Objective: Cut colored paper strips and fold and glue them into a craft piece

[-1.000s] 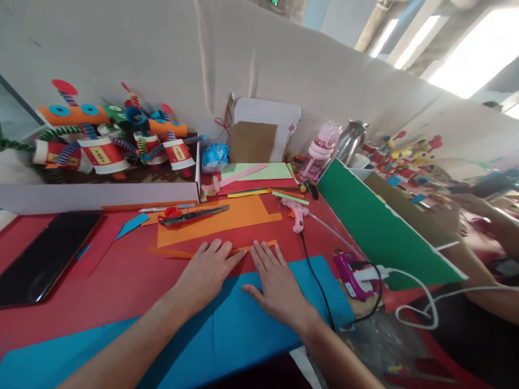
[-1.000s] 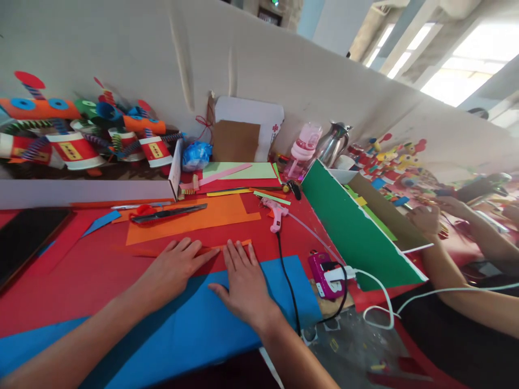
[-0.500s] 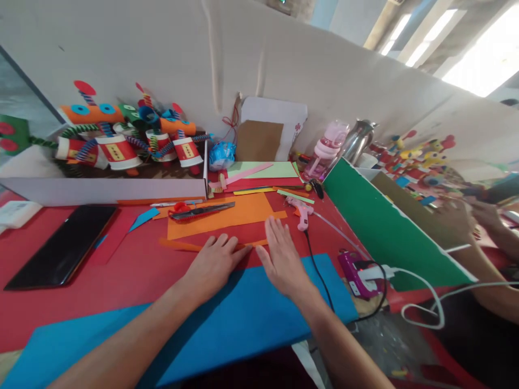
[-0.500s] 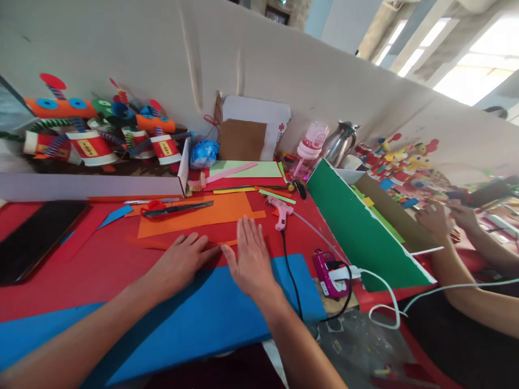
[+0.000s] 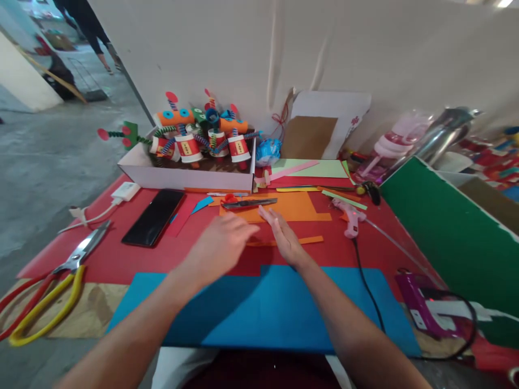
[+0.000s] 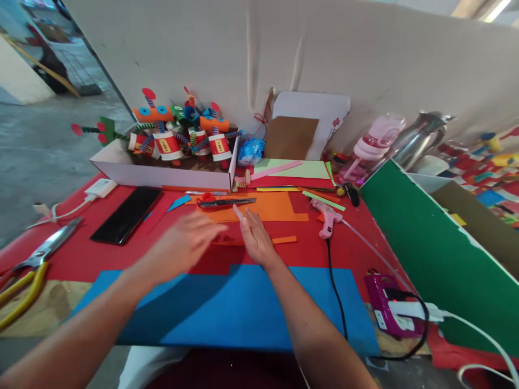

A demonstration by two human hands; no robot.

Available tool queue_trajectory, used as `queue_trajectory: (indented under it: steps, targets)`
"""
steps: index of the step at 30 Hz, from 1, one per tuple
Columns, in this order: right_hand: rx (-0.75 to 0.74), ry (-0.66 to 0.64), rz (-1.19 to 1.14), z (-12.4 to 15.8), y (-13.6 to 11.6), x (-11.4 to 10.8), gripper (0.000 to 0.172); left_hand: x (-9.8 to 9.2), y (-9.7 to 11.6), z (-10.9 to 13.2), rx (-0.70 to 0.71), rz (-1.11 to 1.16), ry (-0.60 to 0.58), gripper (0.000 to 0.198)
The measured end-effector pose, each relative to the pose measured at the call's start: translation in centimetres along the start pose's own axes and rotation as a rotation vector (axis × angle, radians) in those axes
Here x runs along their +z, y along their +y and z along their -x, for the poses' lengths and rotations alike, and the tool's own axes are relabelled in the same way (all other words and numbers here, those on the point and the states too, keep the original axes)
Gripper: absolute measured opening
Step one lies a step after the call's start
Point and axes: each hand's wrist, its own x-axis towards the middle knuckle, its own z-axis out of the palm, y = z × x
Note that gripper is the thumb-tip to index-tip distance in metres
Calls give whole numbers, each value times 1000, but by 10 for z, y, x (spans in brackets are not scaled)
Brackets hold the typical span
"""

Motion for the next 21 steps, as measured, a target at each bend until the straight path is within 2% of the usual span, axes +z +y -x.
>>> queue_trajectory:
  steps: [1, 2, 5, 7, 14, 18, 19, 21]
  targets:
    - [1, -12, 49, 0, -2, 0, 62, -7, -12, 5, -69, -5, 75, 28]
    - [-3, -25, 100, -1, -3, 1, 61, -11, -23, 10, -114, -11, 98, 28]
    - [-60, -93, 274, -2, -6, 1, 55, -11, -40, 22, -157, 1, 51, 26]
    - [-119, -124, 368, -2, -7, 0, 52, -4, -39, 29, -165, -1, 27, 19]
    - [-278, -151, 474, 3, -12, 1, 56, 13, -17, 49, -137, -88, 44, 22]
    - [-399, -239, 493, 6, -25, 3, 25, 15, -12, 58, -99, -255, -5, 28]
    - [-422, -270, 495, 7, -27, 3, 20, 16, -11, 61, -95, -289, -27, 29]
    - [-452, -315, 501, 8, -29, 5, 21, 18, -11, 67, -95, -327, -63, 32]
